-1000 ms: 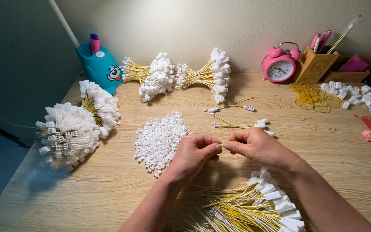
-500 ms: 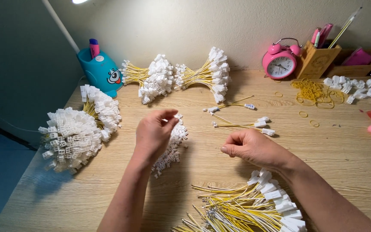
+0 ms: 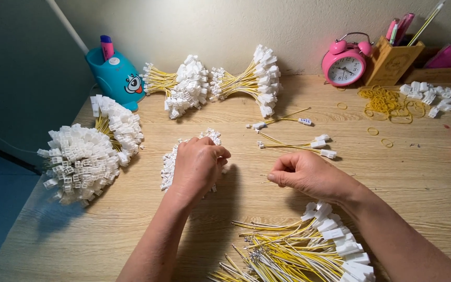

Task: The person assembles small white plastic connectors onto the ends of yellow wires by hand. They repeatedly pick up a wire and a connector, fit the connector onto the wire end, and place the finished assembly on the table. The task is performed at a wooden desk under a desk lamp.

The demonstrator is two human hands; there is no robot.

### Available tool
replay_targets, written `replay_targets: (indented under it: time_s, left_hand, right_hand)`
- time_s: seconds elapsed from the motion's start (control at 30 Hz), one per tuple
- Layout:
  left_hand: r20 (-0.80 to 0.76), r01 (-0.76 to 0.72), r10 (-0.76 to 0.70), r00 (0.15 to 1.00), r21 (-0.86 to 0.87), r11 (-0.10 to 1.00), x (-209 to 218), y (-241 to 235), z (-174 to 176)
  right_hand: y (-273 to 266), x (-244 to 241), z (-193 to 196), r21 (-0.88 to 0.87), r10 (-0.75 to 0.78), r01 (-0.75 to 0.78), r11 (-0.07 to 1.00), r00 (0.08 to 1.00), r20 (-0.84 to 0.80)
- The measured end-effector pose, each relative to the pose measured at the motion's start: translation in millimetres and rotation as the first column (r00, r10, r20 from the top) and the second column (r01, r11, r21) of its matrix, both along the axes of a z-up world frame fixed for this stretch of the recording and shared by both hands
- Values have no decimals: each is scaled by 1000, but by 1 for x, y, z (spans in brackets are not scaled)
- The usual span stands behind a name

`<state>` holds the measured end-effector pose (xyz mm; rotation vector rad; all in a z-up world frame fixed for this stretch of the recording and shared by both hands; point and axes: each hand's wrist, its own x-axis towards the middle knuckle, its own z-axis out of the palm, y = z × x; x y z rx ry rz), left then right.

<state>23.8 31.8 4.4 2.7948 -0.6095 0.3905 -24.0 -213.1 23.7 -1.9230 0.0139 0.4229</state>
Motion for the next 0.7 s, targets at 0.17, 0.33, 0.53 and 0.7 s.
replay_targets:
  time_s: [0.17,0.33,0.53,0.7]
  left_hand:
    - [-79,43,-37,996,73,996,-17,6,-1]
    - [38,42,-45,998,75,996,-12,5,-23]
    - [-434,-122,-297,851,-712,691,-31,-13,15]
    - [-458,-495,-616,641,-860,125,-43,-42,5]
  right_hand:
    - [2,-1,1,6,-1,1,1000,1000,1]
    - [4,-3,2,8,-7,7,1000,1000,25]
    - [-2,-8,17,104,-52,46,994,997,53]
    - [-8,-14,34,170,-11,-4,985,996,88]
